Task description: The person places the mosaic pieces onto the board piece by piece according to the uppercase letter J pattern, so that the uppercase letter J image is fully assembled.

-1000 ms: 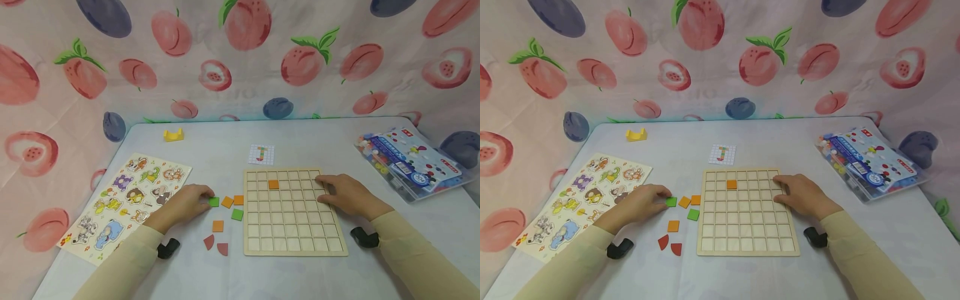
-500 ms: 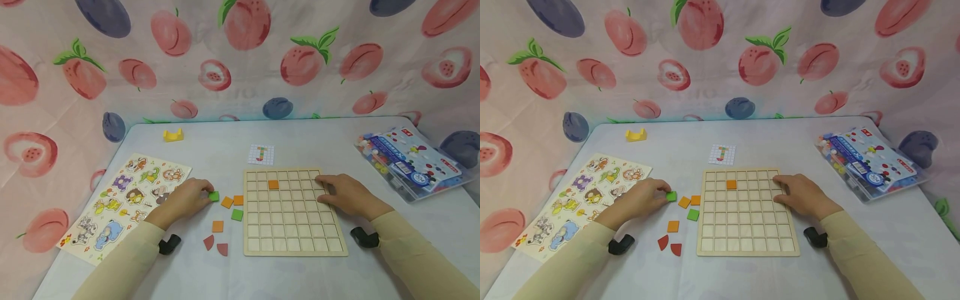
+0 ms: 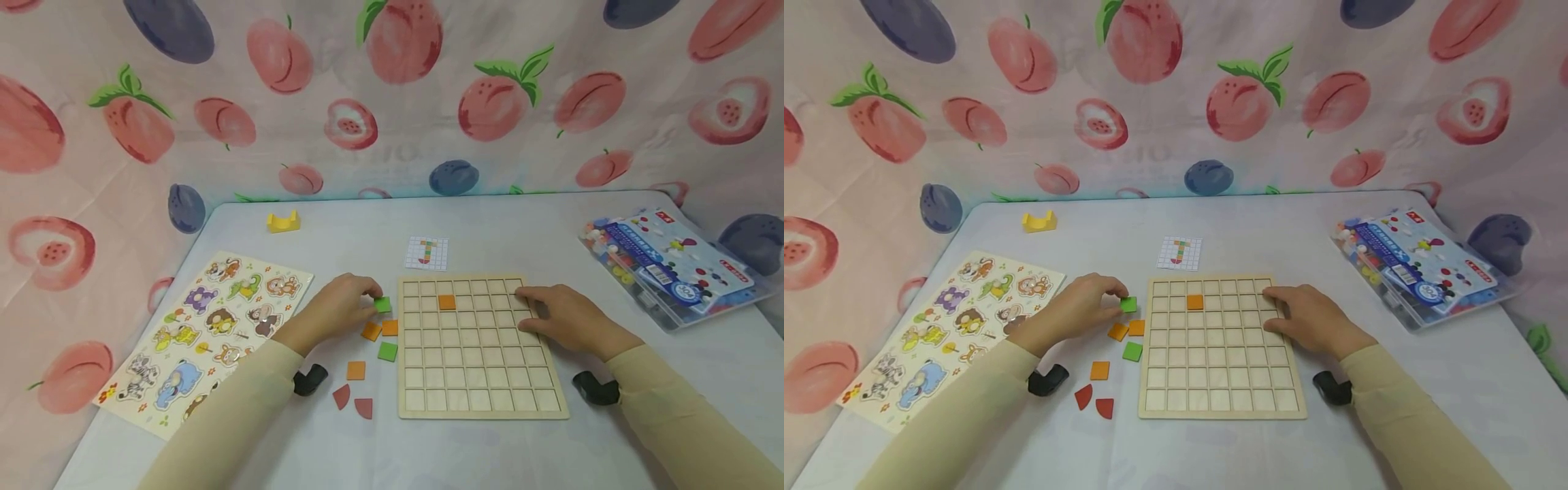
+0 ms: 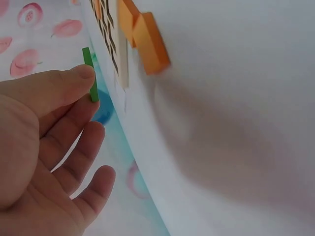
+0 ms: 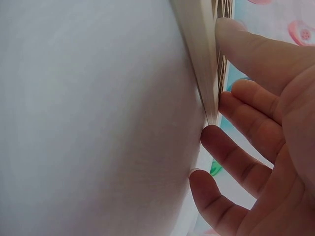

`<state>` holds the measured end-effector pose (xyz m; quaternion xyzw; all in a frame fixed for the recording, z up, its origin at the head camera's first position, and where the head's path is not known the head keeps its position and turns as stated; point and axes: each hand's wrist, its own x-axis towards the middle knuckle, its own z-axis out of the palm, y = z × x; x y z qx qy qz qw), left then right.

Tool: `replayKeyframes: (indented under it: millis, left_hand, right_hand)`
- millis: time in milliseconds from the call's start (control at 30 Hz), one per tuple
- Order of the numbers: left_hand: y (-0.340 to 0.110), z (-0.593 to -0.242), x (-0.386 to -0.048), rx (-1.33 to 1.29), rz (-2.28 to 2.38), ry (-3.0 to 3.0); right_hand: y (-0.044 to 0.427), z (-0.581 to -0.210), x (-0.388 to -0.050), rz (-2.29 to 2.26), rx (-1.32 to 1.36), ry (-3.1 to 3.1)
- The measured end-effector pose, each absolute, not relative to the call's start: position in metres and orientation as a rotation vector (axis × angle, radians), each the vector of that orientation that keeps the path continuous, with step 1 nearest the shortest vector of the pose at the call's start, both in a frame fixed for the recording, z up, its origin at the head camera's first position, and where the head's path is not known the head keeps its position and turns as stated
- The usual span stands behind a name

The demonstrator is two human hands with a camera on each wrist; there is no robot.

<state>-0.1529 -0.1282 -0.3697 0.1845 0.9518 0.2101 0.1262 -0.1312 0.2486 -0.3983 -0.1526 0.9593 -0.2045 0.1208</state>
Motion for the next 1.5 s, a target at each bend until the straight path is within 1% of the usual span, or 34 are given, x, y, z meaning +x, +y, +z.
replayKeyframes:
  millis: [400, 733, 1500]
  left_hand:
    - [-0.095, -0.371, -0.160, 0.545, 0.645, 2.729]
    - [-0.071, -0.375, -0.162, 0.623, 0.651, 2.700]
    - [-0.032, -0.380, -0.169, 0.830, 0.624, 2.704]
  right_hand:
    - [0.248, -0.397, -0.130, -0.607, -0.442, 2.800]
    - [0.250, -0.398, -0.130, -0.631, -0.455, 2.792]
    - [0.250, -0.398, -0.130, -0.630, -0.460, 2.792]
